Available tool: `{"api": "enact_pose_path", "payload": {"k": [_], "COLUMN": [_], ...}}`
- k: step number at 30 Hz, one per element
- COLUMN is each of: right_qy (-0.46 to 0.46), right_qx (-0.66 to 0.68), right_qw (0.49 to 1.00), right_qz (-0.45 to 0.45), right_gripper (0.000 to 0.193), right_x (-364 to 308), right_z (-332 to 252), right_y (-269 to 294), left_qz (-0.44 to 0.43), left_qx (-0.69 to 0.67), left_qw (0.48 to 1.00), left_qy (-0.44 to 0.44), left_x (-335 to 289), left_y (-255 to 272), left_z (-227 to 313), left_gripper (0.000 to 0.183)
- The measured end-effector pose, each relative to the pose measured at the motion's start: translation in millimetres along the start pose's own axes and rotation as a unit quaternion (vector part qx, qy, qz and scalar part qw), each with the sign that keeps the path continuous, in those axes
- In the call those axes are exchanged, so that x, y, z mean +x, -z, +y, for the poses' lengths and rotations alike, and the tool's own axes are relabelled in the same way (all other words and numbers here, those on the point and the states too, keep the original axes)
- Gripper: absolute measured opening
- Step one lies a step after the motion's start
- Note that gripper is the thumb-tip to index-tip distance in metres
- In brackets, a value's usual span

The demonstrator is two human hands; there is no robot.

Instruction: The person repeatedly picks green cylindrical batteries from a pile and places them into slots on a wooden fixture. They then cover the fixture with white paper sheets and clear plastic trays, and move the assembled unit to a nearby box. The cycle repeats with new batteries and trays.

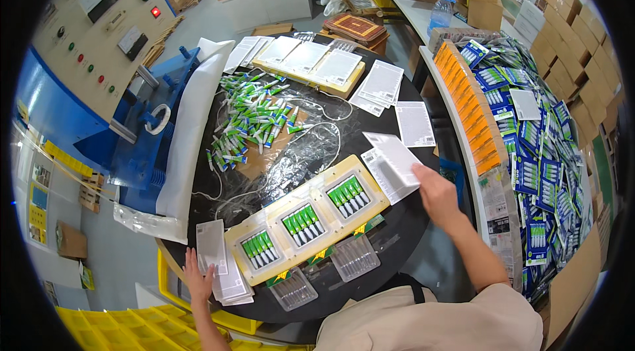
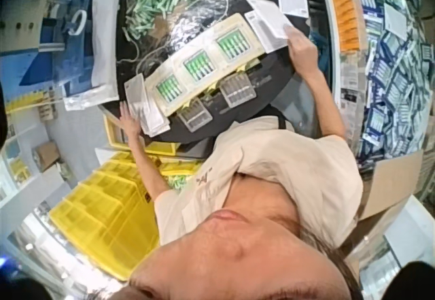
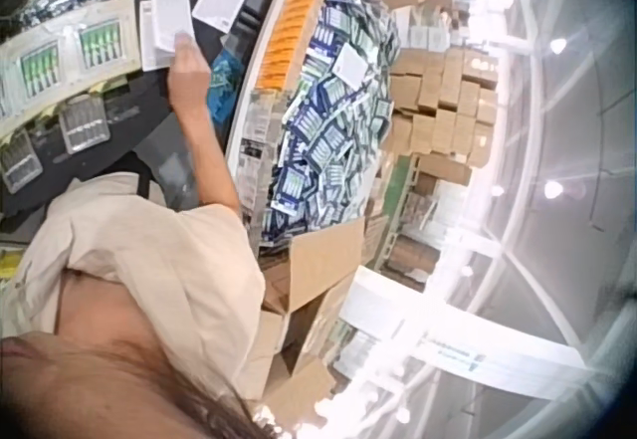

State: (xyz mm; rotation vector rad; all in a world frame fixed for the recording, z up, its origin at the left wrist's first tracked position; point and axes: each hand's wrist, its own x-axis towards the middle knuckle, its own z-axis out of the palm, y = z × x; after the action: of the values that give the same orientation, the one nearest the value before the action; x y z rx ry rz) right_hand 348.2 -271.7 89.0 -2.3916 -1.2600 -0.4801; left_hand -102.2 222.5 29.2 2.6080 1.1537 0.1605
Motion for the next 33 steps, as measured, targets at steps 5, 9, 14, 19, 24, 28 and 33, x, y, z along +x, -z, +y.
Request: {"api": "enact_pose_path", "payload": {"k": [5,9,14,19,24,28,33], "right_qy": [0.144,0.152,0.135,0.141,0.022,0.06,0.104], "right_qx": [-0.021,-0.038,-0.061,0.035,-0.103,-0.12,-0.154], "right_qw": [0.989,0.983,0.981,0.959,0.976,0.968,0.954], "right_qz": [-0.026,-0.091,-0.127,-0.243,-0.19,-0.212,-0.237], "right_gripper": [0.039,0.04,0.042,0.057,0.061,0.05,0.046], "right_x": [8,-18,-26,1,-6,-31,-52], "right_z": [-83,-101,-96,-76,1,33,42], "right_y": [-28,-55,-61,-40,-42,-69,-69], "left_qz": [-0.046,-0.022,-0.186,-0.213,-0.22,-0.21,-0.15], "left_qx": [0.108,0.073,0.072,0.057,0.147,0.191,0.19], "left_qw": [0.993,0.995,0.976,0.972,0.956,0.944,0.948], "left_qy": [-0.008,-0.061,-0.081,-0.084,-0.126,-0.169,-0.205], "left_x": [10,9,-11,-21,-37,-57,-72], "left_y": [-9,-3,11,26,22,16,18], "left_z": [-14,12,43,52,48,40,43], "left_gripper": [0.077,0.085,0.116,0.12,0.111,0.08,0.069]}}
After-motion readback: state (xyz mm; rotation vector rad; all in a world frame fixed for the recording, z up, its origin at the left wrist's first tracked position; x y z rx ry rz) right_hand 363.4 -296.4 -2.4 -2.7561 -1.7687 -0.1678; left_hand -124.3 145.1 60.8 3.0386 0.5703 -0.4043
